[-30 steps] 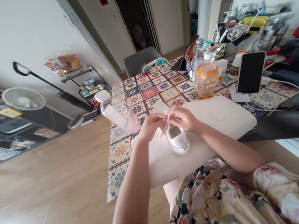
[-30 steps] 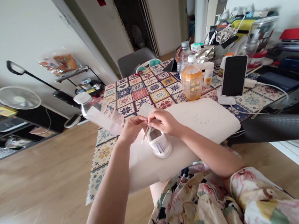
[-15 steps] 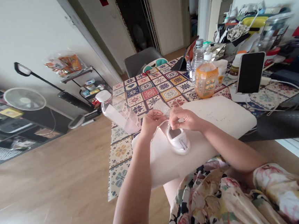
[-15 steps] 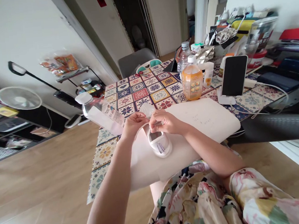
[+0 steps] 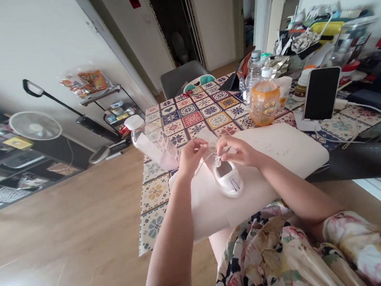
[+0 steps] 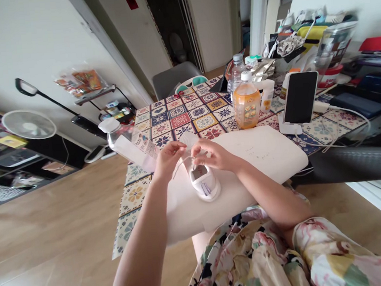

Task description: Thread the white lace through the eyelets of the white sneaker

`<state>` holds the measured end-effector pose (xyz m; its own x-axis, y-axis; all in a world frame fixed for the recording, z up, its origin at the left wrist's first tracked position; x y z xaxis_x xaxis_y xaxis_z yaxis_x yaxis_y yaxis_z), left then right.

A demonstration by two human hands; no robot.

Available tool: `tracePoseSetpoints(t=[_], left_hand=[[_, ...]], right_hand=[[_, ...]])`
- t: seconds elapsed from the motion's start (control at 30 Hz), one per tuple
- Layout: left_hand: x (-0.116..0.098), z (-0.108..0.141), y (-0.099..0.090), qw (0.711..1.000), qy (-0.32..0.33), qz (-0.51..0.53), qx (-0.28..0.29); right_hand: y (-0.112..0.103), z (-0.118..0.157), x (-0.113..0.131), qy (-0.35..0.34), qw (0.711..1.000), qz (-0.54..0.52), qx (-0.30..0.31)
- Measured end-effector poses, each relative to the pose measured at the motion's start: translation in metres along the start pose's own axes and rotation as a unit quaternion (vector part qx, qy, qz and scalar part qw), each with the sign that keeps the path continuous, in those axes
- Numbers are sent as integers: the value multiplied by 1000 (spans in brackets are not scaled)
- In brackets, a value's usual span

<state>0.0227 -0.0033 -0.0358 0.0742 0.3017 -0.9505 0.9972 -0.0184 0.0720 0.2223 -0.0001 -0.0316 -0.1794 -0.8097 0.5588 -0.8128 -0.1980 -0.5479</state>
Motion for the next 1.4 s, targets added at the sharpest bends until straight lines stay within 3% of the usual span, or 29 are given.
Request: tracePoseSetpoints(t=[0.07, 0.13, 0.27, 0.37, 0.47, 0.57, 0.63, 0.77, 0.97, 1.2, 1.4], left_hand=[[-7, 2, -6, 993, 97, -63, 2], [-16, 4, -9, 973, 160, -153, 60], [-29, 11, -6, 920, 205, -279, 185], [-30, 13, -1, 901, 179, -339, 202], [-28, 13, 1, 898, 169, -352, 205], [-27, 12, 1, 904, 166, -330, 217], [-27, 12, 1, 911, 164, -308, 222], [-26, 11, 4, 921, 159, -249, 254], [-25, 11, 8, 923, 155, -244, 253], [-25, 13, 7, 926, 165, -255, 223], [-22, 11, 7, 929, 157, -232, 243]], right_hand=[[0, -1, -4, -3, 999, 43, -27], [2, -2, -6, -21, 995, 91, -39], [1, -5, -4, -28, 996, 74, -28], [-5, -2, 1, 9, 996, -88, -7], [-12, 4, 2, -21, 948, -316, -17], [-15, 7, 0, -57, 914, -401, 0], [-12, 6, -1, -8, 934, -357, 31], [-5, 1, -3, 121, 979, -159, 36], [-1, 0, -3, 68, 996, -18, 48], [2, -1, -4, 21, 999, 6, 26], [4, 1, -9, 146, 987, -63, 26]])
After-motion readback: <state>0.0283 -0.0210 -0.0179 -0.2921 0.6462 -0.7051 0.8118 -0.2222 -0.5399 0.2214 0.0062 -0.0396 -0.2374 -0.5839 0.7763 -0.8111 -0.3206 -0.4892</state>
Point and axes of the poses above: each hand's wrist, its own z-axis away from the middle knuckle, its own y-axis out of the palm, x = y × z, the point moved 1 cm from there along -z, towards the middle knuckle, and after that the axes turned 14 degrees about z, right-handed, at the moved point
